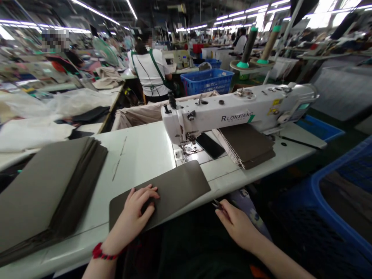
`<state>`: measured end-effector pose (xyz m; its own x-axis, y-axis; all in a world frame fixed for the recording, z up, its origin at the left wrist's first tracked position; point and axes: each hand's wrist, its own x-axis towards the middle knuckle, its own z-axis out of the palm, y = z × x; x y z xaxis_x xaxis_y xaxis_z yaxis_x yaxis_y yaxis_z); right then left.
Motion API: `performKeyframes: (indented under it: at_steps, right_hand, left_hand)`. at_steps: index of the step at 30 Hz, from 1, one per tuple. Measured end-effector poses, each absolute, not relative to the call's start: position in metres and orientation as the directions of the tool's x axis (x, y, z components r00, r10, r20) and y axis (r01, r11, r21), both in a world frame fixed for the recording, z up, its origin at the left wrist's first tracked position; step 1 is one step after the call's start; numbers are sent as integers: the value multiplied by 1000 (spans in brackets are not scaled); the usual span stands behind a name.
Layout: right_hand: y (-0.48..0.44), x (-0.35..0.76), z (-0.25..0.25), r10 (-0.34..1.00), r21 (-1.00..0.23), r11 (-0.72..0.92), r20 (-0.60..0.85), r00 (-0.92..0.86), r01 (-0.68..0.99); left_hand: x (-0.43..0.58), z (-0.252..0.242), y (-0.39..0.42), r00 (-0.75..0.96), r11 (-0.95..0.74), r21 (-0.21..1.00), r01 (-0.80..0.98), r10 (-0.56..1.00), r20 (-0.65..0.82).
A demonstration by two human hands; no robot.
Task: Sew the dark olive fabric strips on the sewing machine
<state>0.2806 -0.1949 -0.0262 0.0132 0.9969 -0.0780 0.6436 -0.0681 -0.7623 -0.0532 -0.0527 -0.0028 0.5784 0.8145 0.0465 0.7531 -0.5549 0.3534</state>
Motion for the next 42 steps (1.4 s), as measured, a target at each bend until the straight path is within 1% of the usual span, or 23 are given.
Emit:
performKeyframes:
  at_steps: [2,4,11,14,19,21,23,25,28,31,34,36,38,40,42]
  right_hand:
    - [-193,281,-33,997,-702,-77,-55,54,708]
    - [-188,281,-35,998,-656,-63,-32,56,752]
    - [-173,266,-33,996,-541,-73,5,90,838]
    - [-166,261,-32,994,-491,-92,7,110,866]
    - [-157,260,-29,994,-360,-111,-22,110,926]
    - [-157,265,-26,996,-364,-90,-18,90,927]
    - [-160,272,-21,996,-405,-78,1,86,911]
    - [-164,281,-17,993,-450,-94,27,119,888]
    - [-169,291,-12,985,-508,-98,74,157,856]
    - [-172,294,-15,991,-544,10,120,66,839]
    - [-177,296,-25,991,-498,110,121,-57,860]
    - [-183,302,-31,984,-474,169,124,-124,864]
    - [-191,313,-33,972,-480,230,152,-178,847]
    - [-198,329,-31,955,-484,278,231,-186,829]
    - [-199,348,-21,924,-467,299,361,-130,832]
  left_hand:
    - [-53,-5,-49,584,-567,351,745,809,67]
    - [-53,-6,-48,589,-577,351,738,804,82]
    - [-54,-9,-48,588,-583,352,732,802,105]
    - [-54,-10,-47,582,-577,354,736,807,105]
    - [-55,-10,-45,568,-561,368,742,817,100]
    - [-54,-8,-45,564,-554,378,742,820,94]
    - [-54,-7,-46,563,-549,391,739,821,89]
    - [-55,-5,-45,549,-535,391,749,831,86]
    - [-58,-4,-40,480,-487,312,816,871,104]
    - [-62,-4,-30,438,-447,247,860,894,95]
    - [-64,4,-27,432,-432,285,855,899,66]
    - [-63,17,-33,445,-426,340,839,895,25]
    - [-64,37,-43,448,-400,406,821,893,-26]
    - [-72,65,-51,396,-345,439,830,918,-27]
    - [-94,99,-50,254,-247,407,879,966,38]
